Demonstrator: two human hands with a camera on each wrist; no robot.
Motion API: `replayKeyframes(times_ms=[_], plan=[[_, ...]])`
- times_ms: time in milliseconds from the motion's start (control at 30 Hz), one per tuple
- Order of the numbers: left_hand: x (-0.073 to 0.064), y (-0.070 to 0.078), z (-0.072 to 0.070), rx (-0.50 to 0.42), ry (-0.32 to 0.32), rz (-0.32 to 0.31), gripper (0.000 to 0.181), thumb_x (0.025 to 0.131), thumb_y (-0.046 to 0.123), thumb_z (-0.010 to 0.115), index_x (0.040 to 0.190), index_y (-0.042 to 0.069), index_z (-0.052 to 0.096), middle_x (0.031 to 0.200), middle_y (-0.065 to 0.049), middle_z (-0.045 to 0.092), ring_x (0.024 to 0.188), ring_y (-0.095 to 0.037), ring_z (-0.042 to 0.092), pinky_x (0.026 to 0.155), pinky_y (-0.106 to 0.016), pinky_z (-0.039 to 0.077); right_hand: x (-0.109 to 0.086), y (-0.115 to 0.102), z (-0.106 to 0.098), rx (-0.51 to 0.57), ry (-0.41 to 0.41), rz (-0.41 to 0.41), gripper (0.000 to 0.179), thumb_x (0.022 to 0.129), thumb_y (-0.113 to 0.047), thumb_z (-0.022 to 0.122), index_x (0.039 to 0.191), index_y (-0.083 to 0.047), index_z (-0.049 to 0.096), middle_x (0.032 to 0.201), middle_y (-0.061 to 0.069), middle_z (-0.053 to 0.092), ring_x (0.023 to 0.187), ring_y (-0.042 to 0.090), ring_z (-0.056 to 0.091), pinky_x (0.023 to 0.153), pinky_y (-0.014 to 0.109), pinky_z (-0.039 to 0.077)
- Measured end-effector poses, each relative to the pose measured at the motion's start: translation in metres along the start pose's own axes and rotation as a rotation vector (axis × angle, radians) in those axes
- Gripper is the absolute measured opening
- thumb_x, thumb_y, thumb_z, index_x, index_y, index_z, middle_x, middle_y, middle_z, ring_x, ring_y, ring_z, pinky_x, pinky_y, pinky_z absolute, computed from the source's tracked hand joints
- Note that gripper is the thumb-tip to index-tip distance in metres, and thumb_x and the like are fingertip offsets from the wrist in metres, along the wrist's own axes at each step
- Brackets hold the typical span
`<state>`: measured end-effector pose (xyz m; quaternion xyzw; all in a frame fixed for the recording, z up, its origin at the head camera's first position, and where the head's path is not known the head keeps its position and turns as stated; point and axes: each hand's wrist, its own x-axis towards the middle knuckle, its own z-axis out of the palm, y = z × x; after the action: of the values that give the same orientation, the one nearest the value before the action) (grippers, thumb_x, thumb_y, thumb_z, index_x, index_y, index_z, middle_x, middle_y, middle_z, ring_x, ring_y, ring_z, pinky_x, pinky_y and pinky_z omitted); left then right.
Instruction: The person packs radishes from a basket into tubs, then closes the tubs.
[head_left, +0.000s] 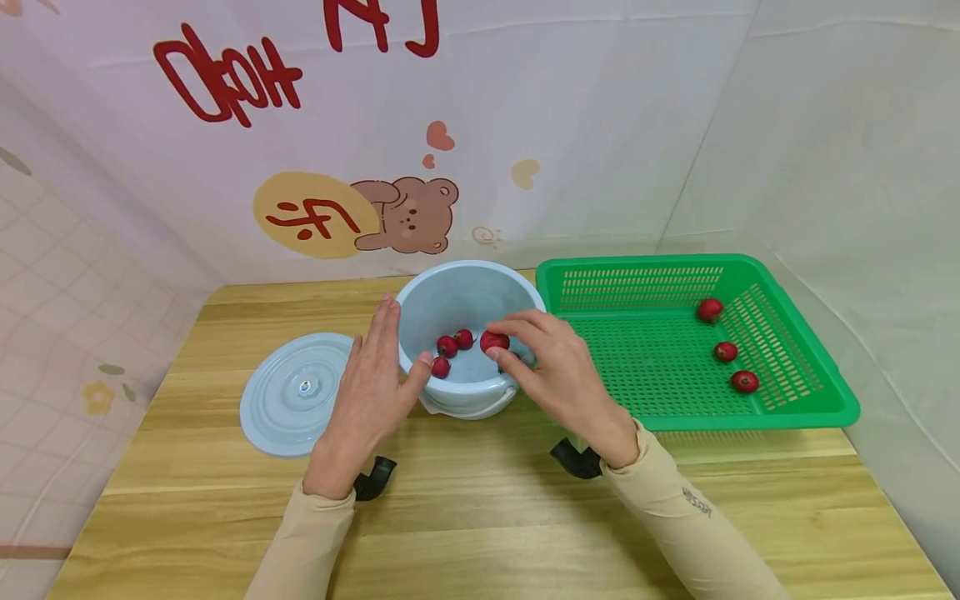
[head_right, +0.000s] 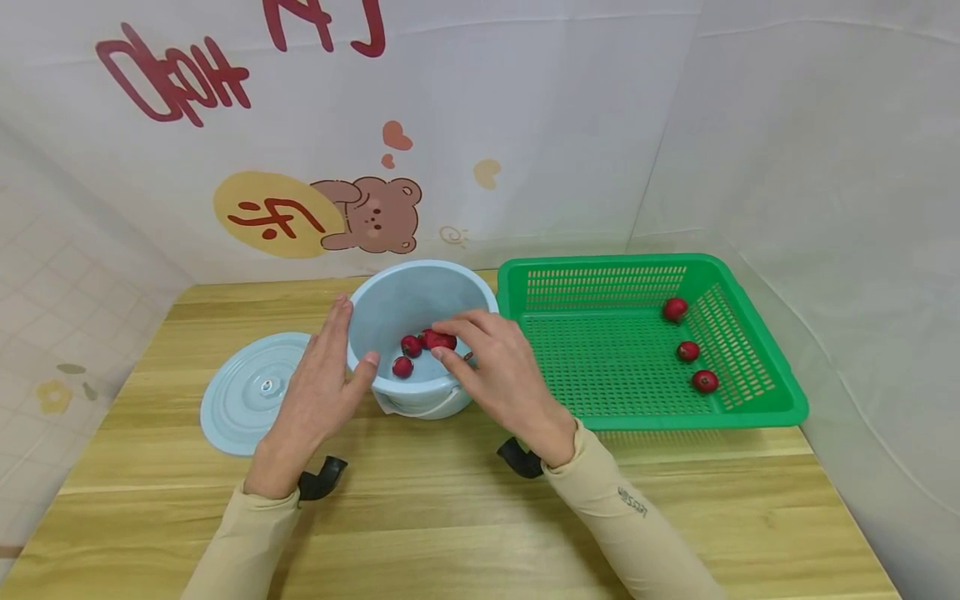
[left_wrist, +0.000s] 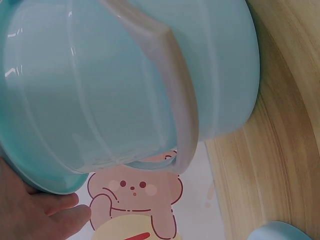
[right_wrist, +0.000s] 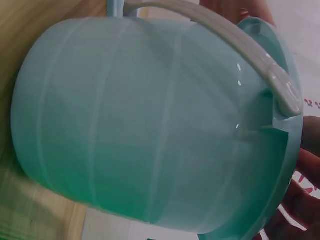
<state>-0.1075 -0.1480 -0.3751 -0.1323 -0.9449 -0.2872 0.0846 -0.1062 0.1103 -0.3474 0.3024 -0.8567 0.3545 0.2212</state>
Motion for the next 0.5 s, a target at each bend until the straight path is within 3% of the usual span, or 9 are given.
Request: replayKeyframes(times_ms=[300,500], plan=[[0.0,-0.001,0.0,-0.01,0.012,0.009,0.083,0.103,0.051,0.047,0.165,0.003,0.019,0.173,-0.009,0.012,0.158,-0.028,0.018,0.122,-0.066,0.016,-0.003,0.0,-0.002,-0.042,-0.049,0.024,0.027,0.094,-0.023,0.079,0.118,-0.012,0.077,0.122,0.002,0.07,0.111,0.022,0.063,0.091,0.042,0.051],[0.0,-0.001,0.001,-0.009,0.007,0.01,0.083,0.103,0.05,0.046,0.165,0.003,0.019,0.173,-0.009,0.011,0.158,-0.028,0.017,0.122,-0.066,0.017,-0.012,-0.007,-0.021,-0.006,-0.036,0.001,0.031,0.091,-0.019,0.081,0.121,-0.012,0.076,0.13,0.002,0.069,0.121,0.022,0.063,0.094,0.044,0.055]])
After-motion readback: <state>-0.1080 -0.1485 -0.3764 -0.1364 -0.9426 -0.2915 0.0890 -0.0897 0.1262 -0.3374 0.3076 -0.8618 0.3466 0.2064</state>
